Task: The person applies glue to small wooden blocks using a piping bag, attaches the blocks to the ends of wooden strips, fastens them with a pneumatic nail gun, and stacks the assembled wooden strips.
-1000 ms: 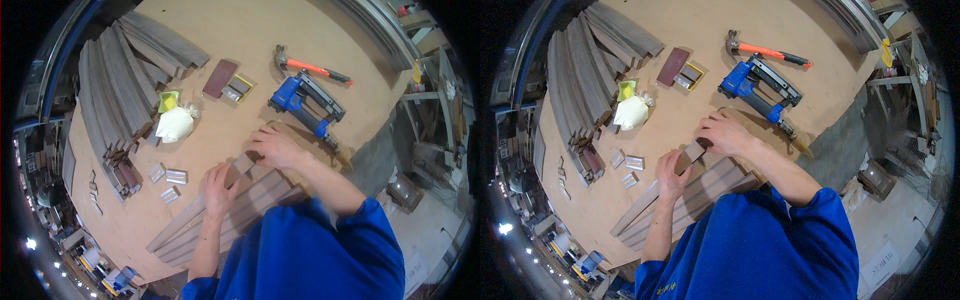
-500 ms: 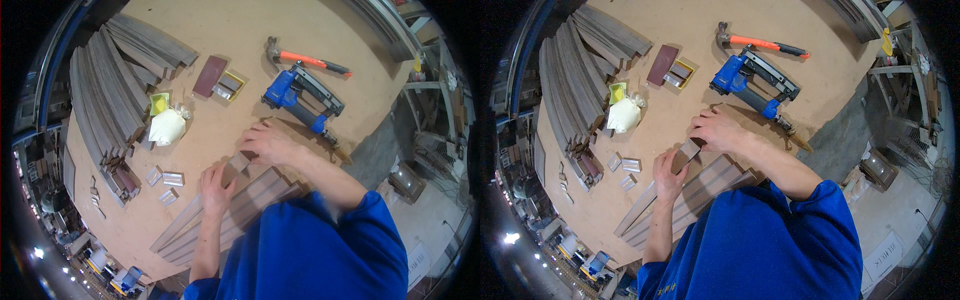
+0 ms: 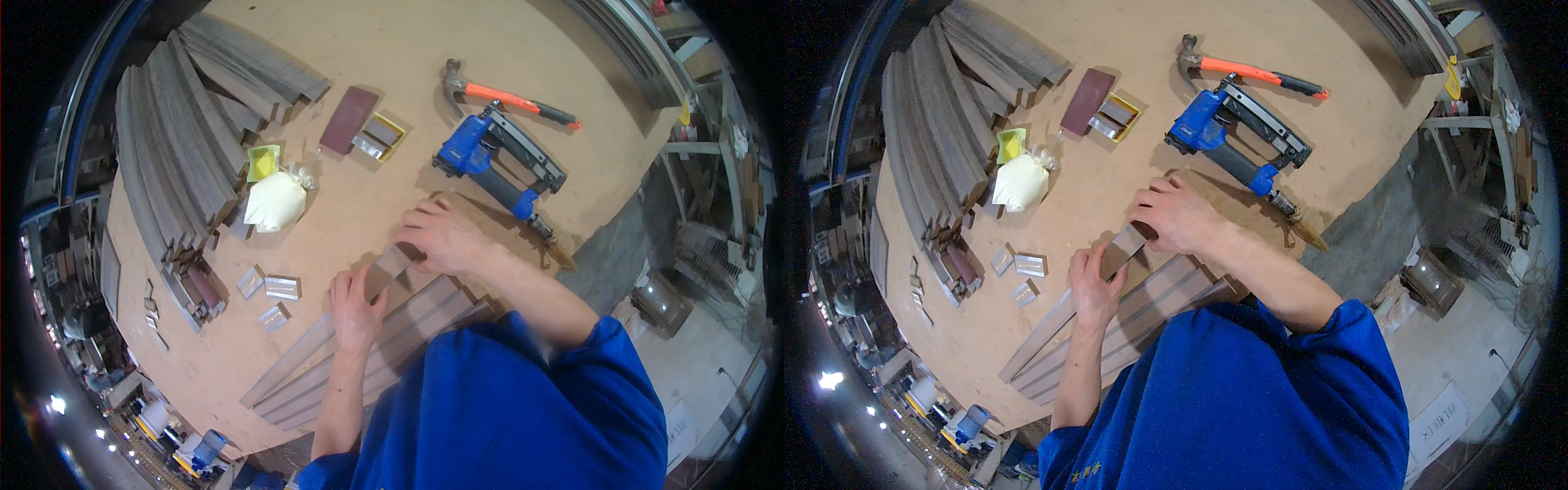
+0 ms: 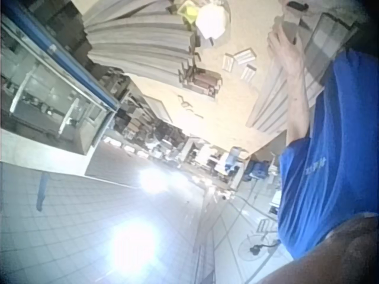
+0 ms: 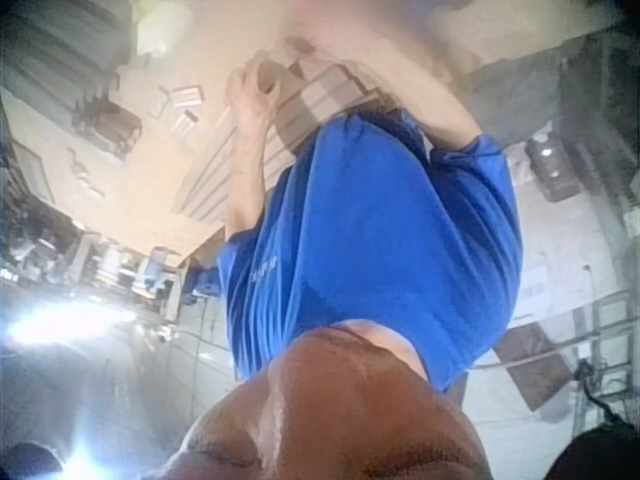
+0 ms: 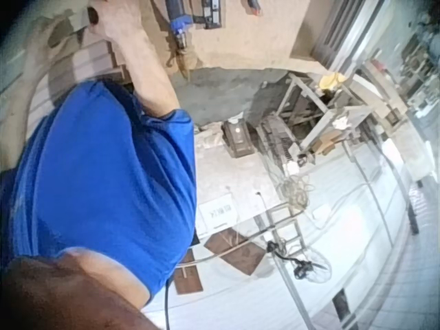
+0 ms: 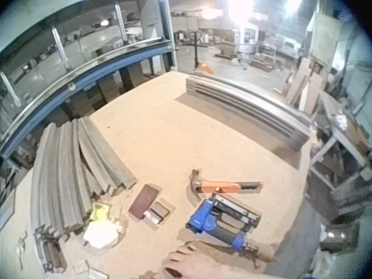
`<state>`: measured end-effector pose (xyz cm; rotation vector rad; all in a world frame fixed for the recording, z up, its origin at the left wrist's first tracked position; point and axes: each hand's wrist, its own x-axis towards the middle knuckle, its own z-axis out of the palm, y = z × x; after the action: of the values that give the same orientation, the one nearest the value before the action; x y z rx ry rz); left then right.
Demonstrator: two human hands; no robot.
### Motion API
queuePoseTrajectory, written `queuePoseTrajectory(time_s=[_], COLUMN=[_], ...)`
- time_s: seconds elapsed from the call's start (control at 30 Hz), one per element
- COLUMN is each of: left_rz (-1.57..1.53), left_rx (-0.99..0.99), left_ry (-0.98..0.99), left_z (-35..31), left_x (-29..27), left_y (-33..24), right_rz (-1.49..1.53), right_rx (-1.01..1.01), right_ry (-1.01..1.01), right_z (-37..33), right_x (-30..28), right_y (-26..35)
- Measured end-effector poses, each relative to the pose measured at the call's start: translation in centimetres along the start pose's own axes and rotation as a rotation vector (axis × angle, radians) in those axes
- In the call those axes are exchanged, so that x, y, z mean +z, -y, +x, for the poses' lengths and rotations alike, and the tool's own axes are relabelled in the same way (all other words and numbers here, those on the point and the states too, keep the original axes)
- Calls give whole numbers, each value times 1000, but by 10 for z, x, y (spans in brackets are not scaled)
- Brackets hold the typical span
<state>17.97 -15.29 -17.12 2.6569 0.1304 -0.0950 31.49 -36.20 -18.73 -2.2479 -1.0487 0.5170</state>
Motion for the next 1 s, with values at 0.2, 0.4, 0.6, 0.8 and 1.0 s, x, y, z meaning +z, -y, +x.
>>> queuePoseTrajectory(time_s=[0.2, 0.4, 0.6, 0.8, 1.0], left_rz=[-41, -84, -83, -130, -76], left_rx=[-12, -35, -31, -32, 40], left_ry=[-45, -36, -13, -17, -66], left_z=[-3, -3, -3, -6, 2], left_x=[7, 10, 11, 13, 11], left_y=[3, 7, 7, 7, -3], right_rz=[76, 105, 139, 41, -621], right_rx=[233, 299, 312, 875, 991], right_ry=[-156, -194, -295, -1008, -582], right_z=[-31, -32, -61, -142, -180], right_x=[15, 23, 6, -70, -76], right_y=[27, 29, 12, -61, -67])
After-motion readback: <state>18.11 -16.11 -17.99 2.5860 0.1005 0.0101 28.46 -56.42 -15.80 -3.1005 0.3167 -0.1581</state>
